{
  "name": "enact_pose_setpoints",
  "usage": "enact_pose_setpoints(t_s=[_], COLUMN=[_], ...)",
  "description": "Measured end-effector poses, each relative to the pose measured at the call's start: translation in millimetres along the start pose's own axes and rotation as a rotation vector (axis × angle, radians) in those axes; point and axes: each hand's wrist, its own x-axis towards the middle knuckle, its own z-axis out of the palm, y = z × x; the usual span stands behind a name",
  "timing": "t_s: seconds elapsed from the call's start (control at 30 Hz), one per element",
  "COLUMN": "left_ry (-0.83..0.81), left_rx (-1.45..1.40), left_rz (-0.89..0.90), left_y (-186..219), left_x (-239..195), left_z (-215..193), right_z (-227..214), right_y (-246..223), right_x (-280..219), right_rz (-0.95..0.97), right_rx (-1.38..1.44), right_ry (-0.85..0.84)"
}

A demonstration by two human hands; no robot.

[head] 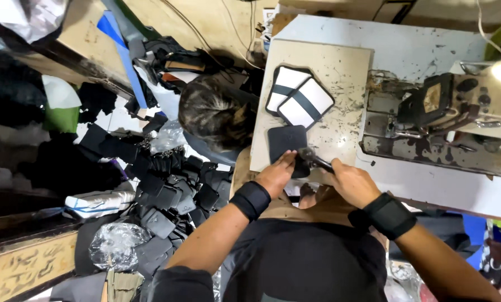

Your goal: The person assembles small fabric-and-leather wallets at a workbench. They hold each wallet, hammer rivets to secure the elastic band, attach a keyring clasp to a leather piece, and set finished wallets on the table. They briefly reach under the table for supplies and reposition leather pieces before continuing.

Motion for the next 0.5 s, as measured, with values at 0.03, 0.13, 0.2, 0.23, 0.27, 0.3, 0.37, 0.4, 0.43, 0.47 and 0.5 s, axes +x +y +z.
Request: enact_pose_setpoints(t_s=[0.03,0.13,0.2,0.23,0.27,0.3,0.37,0.4,0.43,0.47,0.5], left_ry=[0.025,0.175,0.107,0.04,0.036,-0.029,-0.101,0.004,0.11,0.105,0.123], left_rx=[-0.016,0.1,0.092,0.072,0.084,0.115,0.147,0.141,0.136,0.14,0.118], left_rz=[-0.006,0.11,0.148,0.213,0.179,0.138,0.066,0.054,0.05,0.027,-0.028], left_y=[2,-7,-7,-9,-9,-7,-9,-14,-17,-17,-17], left_x=[-2,0,-6,-10,-21,-32,-55,-67,-78,-98,-116], left_z=[3,20,33,40,16,-7,-45,-59,-72,-97,-121], right_z=[4,39,35,35,39,43,51,55,59,60,62], right_y=[5,51,64,71,81,90,103,108,113,114,117], right_x=[1,12,11,13,16,18,21,21,20,22,22], right_rz=[0.029,0.122,0.112,0.13,0.095,0.09,0.055,0.039,0.031,0.01,0.031], right_rx=[-0.015,-0.052,-0.031,-0.01,-0.004,-0.048,-0.084,-0.1,-0.115,-0.109,-0.098], right_ry=[0.04,0.18,0.214,0.255,0.246,0.296,0.335,0.405,0.477,0.467,0.447])
